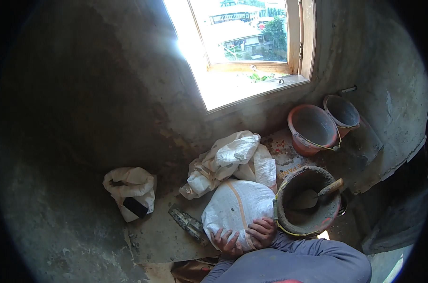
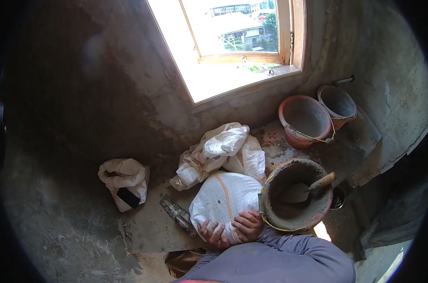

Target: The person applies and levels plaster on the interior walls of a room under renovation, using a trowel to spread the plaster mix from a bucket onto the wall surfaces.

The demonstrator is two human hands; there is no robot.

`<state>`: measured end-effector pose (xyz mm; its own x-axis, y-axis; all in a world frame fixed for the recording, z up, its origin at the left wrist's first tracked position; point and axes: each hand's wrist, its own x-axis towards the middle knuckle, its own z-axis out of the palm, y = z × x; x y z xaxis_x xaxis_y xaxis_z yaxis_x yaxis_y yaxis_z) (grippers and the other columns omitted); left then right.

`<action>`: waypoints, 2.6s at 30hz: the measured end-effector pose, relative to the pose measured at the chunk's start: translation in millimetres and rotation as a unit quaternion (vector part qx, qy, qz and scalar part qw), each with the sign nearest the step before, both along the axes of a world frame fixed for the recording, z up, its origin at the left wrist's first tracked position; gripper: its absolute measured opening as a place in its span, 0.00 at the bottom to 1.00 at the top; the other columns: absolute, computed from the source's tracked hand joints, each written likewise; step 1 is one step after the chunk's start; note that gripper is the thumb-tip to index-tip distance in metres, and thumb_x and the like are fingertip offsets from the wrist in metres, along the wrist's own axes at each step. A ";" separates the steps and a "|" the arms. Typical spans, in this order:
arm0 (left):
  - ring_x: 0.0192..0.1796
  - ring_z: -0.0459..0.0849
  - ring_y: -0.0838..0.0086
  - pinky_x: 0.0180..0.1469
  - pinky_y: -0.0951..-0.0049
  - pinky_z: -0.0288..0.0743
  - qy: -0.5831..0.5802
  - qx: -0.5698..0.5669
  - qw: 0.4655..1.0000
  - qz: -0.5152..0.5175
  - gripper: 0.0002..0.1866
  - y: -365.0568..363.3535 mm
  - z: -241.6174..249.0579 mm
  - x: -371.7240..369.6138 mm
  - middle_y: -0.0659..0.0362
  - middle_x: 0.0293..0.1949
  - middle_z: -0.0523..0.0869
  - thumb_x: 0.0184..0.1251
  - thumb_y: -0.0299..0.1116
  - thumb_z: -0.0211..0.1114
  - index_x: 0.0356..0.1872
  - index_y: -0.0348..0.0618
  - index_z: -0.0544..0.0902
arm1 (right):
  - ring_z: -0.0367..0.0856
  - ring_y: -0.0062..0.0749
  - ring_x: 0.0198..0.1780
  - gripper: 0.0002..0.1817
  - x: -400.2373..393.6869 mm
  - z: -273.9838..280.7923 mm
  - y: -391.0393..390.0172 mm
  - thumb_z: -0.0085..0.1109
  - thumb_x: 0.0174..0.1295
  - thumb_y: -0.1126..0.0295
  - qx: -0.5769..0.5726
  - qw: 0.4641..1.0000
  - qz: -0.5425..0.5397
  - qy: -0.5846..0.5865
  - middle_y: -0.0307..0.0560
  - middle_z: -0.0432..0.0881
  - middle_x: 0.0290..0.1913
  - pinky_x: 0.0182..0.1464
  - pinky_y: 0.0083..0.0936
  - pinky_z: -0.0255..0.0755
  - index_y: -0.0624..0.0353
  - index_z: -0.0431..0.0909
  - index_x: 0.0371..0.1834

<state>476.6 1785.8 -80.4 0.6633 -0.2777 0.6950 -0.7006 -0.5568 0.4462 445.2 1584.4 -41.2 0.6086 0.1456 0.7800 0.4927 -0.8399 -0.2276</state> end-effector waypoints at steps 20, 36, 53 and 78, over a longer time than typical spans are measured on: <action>0.64 0.71 0.51 0.73 0.29 0.45 0.007 0.001 1.000 -0.007 0.18 3.8 0.0 -0.2 0.57 0.49 0.82 0.59 0.44 0.56 0.43 0.54 0.90 | 0.83 0.32 0.53 0.18 -4.6 0.4 5.0 0.57 0.50 0.58 -0.012 0.999 -0.029 0.014 0.35 0.87 0.46 0.63 0.37 0.66 0.48 0.88 0.42; 0.62 0.73 0.55 0.74 0.28 0.46 -0.032 0.018 0.999 -0.015 0.16 9.5 -13.7 7.1 0.60 0.46 0.82 0.60 0.46 0.57 0.42 0.60 0.90 | 0.83 0.29 0.52 0.16 -0.6 -11.8 0.3 0.57 0.55 0.55 -0.025 0.999 -0.018 -0.011 0.33 0.87 0.44 0.63 0.34 0.64 0.46 0.88 0.41; 0.61 0.73 0.52 0.72 0.29 0.48 -0.066 0.056 0.995 -0.040 0.18 16.7 -16.0 14.3 0.58 0.46 0.81 0.65 0.50 0.54 0.43 0.57 0.90 | 0.82 0.28 0.54 0.16 -1.1 -6.5 -2.4 0.56 0.59 0.54 -0.050 0.999 -0.020 -0.002 0.32 0.86 0.46 0.65 0.34 0.63 0.45 0.88 0.43; 0.61 0.74 0.53 0.71 0.30 0.50 -0.067 0.056 0.995 -0.038 0.19 16.6 -11.0 14.4 0.58 0.46 0.82 0.63 0.49 0.55 0.43 0.57 0.90 | 0.82 0.28 0.54 0.17 -2.1 -7.8 -2.3 0.53 0.63 0.53 -0.058 0.998 -0.015 -0.003 0.33 0.86 0.46 0.65 0.34 0.63 0.45 0.88 0.44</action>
<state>491.0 1802.4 -91.5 0.5401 -0.4043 0.7382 -0.7921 -0.5405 0.2835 443.2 1582.1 -48.9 0.6088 0.2166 0.7632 0.4683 -0.8747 -0.1253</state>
